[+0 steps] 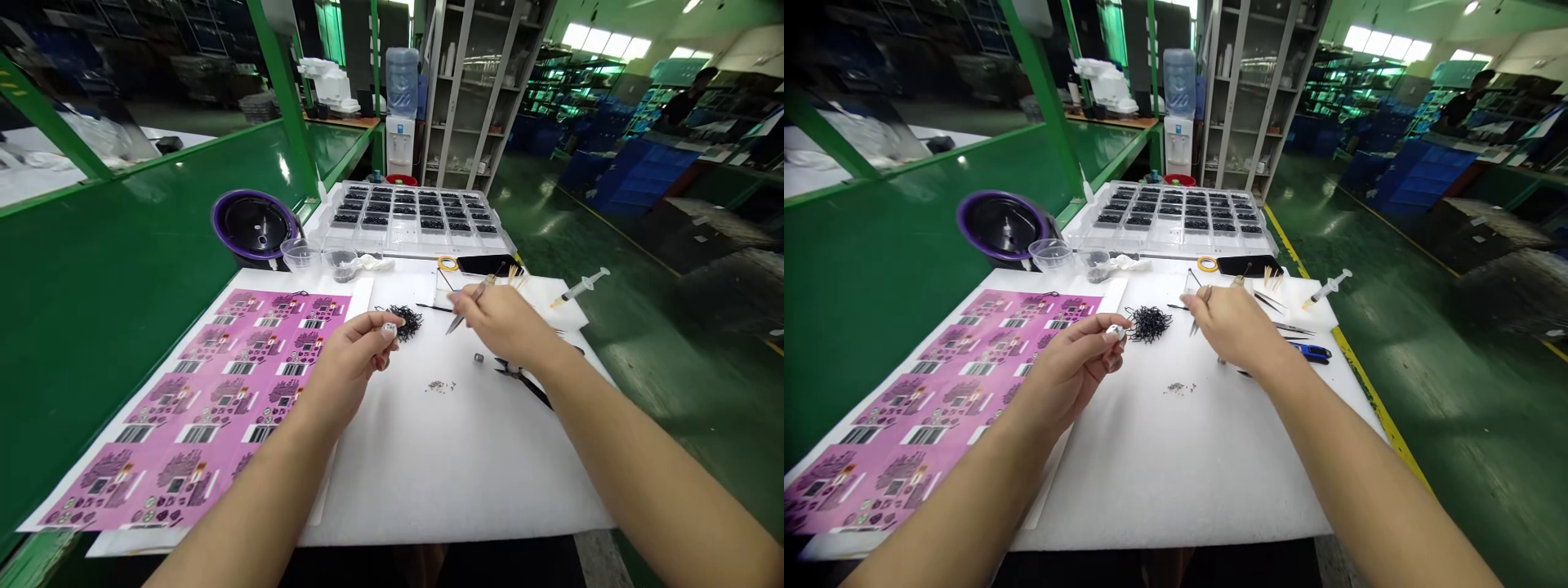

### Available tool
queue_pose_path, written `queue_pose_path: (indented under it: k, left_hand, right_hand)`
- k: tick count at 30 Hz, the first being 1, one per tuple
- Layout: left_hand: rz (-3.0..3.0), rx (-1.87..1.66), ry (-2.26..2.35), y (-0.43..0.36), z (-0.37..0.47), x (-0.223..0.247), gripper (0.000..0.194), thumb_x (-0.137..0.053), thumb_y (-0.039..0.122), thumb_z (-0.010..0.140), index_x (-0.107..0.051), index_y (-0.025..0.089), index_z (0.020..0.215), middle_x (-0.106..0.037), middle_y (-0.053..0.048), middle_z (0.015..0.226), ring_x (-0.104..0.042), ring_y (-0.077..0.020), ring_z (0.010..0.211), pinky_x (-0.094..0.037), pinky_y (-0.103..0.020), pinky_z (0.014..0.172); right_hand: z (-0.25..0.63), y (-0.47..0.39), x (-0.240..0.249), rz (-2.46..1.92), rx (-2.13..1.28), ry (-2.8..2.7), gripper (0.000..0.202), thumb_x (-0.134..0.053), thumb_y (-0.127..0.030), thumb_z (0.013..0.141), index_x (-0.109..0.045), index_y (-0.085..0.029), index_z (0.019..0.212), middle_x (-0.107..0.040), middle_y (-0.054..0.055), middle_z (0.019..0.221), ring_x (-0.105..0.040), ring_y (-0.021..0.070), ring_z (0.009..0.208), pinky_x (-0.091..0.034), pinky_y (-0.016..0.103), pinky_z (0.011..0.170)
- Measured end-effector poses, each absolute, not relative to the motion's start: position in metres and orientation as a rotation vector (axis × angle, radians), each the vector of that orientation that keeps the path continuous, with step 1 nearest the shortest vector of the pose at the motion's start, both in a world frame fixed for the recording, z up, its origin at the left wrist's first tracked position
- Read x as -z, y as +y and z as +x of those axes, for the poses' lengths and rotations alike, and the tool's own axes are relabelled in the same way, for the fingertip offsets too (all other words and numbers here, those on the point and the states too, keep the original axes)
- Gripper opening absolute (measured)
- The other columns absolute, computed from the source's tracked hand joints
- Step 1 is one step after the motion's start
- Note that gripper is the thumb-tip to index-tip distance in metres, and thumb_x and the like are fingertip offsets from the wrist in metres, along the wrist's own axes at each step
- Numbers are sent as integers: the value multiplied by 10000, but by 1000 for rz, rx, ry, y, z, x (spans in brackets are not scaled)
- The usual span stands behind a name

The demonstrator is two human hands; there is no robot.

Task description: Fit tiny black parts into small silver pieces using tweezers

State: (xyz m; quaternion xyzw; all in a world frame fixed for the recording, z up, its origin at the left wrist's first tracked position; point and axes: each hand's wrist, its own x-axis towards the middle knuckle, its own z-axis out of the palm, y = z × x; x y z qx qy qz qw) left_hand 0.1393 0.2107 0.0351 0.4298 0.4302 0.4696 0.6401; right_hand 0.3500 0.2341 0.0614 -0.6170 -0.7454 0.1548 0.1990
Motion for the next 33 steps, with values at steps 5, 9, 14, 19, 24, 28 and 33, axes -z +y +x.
queue_pose_path:
  k: [5, 9, 14, 19, 24, 28, 33]
  left_hand:
    - [996, -1073, 997, 211, 139, -34, 206, -636, 241, 731, -634, 149, 914, -507, 9, 690, -408, -93, 595, -341, -225, 565]
    - [1108, -1005, 1014, 211, 137, -28, 173, -611, 243, 770, -652, 175, 923, -530, 3, 694, -424, -102, 607, -347, -236, 584]
    - [1189, -973, 994, 209, 135, -24, 154, -582, 224, 803, -653, 200, 937, -522, 10, 702, -425, -103, 634, -342, -243, 610]
    - [1198, -951, 992, 208, 135, -27, 146, -578, 228, 805, -634, 188, 934, -509, 10, 702, -427, -110, 648, -342, -253, 621]
    - [1200, -932, 985, 206, 135, -28, 153, -579, 236, 806, -632, 187, 941, -509, 10, 708, -428, -112, 654, -336, -252, 616]
    - [1209, -951, 973, 207, 135, -24, 155, -572, 228, 811, -651, 195, 941, -507, 12, 698, -428, -107, 650, -338, -251, 615]
    - [1213, -954, 986, 208, 136, -22, 162, -568, 223, 804, -665, 198, 931, -510, 12, 684, -425, -103, 639, -335, -250, 604]
  right_hand:
    - [335, 244, -28, -1736, -394, -2054, 370, -386, -392, 965, -581, -181, 733, -633, 64, 763, -575, 203, 735, -374, 299, 650]
    - [328, 254, -21, -1703, -358, -2050, 358, -256, -254, 996, -597, -170, 1064, -664, 82, 971, -599, 195, 912, -406, 286, 766]
    - [316, 277, -10, -1747, -409, -2227, 249, -439, -229, 934, -676, -177, 878, -693, 87, 873, -620, 202, 841, -415, 291, 722]
    - [308, 285, 1, -1829, -374, -2282, 214, -511, -266, 914, -668, -141, 840, -662, 61, 792, -600, 178, 766, -438, 310, 708]
    - [315, 276, -6, -1795, -324, -2304, 205, -513, -216, 890, -708, -174, 845, -681, 73, 829, -607, 189, 823, -411, 286, 716]
    - [322, 270, -8, -1768, -297, -2314, 219, -519, -260, 908, -713, -185, 840, -670, 79, 954, -601, 200, 896, -397, 279, 753]
    - [326, 267, -2, -1779, -331, -2293, 148, -545, -190, 871, -688, -187, 907, -680, 61, 943, -604, 192, 869, -400, 276, 735]
